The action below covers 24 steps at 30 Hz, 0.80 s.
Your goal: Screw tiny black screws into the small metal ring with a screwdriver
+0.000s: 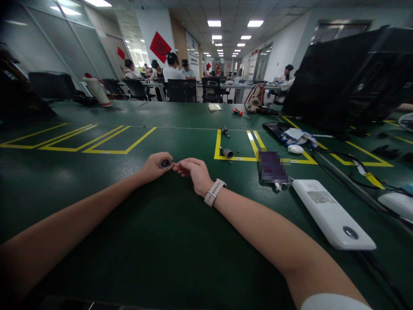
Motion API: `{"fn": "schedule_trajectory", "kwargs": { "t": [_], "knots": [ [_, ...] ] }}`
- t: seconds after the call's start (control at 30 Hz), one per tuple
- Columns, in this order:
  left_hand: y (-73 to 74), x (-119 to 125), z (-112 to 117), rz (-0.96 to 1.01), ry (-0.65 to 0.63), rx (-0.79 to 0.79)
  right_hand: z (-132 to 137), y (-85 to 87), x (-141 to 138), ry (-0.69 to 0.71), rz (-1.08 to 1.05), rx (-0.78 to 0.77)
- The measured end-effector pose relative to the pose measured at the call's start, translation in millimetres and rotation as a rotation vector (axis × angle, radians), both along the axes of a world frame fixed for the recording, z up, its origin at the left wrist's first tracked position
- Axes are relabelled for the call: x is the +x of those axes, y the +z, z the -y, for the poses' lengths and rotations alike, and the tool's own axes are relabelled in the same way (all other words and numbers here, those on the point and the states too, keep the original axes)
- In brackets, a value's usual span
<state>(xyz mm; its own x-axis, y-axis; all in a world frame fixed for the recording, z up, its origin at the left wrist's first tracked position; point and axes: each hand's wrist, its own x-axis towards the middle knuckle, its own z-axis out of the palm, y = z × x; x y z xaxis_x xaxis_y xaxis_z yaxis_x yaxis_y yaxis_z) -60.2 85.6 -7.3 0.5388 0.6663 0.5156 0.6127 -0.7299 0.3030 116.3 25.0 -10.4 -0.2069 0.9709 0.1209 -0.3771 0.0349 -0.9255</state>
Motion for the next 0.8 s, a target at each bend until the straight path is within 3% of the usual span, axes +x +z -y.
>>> {"fn": "schedule_trajectory", "kwargs": {
  "t": [0.23,0.4,0.6,0.8],
  "knots": [
    [-0.3,-0.4,0.5,0.082,-0.032,-0.078,1.6,1.7,-0.3,0.021,-0.006,0.001],
    [-0.7,0.7,-0.8,0.017,0.036,-0.026,5.1,1.5,-4.7,-0.085,0.047,0.067],
    [1.2,1.0,0.7,-0.079,0.032,0.014,5.8,-0.7,-5.9,-0.079,0.146,0.119],
    [0.3,-1.0,0.3,0.070,-0.005,-0.050,2.3,-0.1,-3.1,-0.016,0.034,0.039]
  ]
}}
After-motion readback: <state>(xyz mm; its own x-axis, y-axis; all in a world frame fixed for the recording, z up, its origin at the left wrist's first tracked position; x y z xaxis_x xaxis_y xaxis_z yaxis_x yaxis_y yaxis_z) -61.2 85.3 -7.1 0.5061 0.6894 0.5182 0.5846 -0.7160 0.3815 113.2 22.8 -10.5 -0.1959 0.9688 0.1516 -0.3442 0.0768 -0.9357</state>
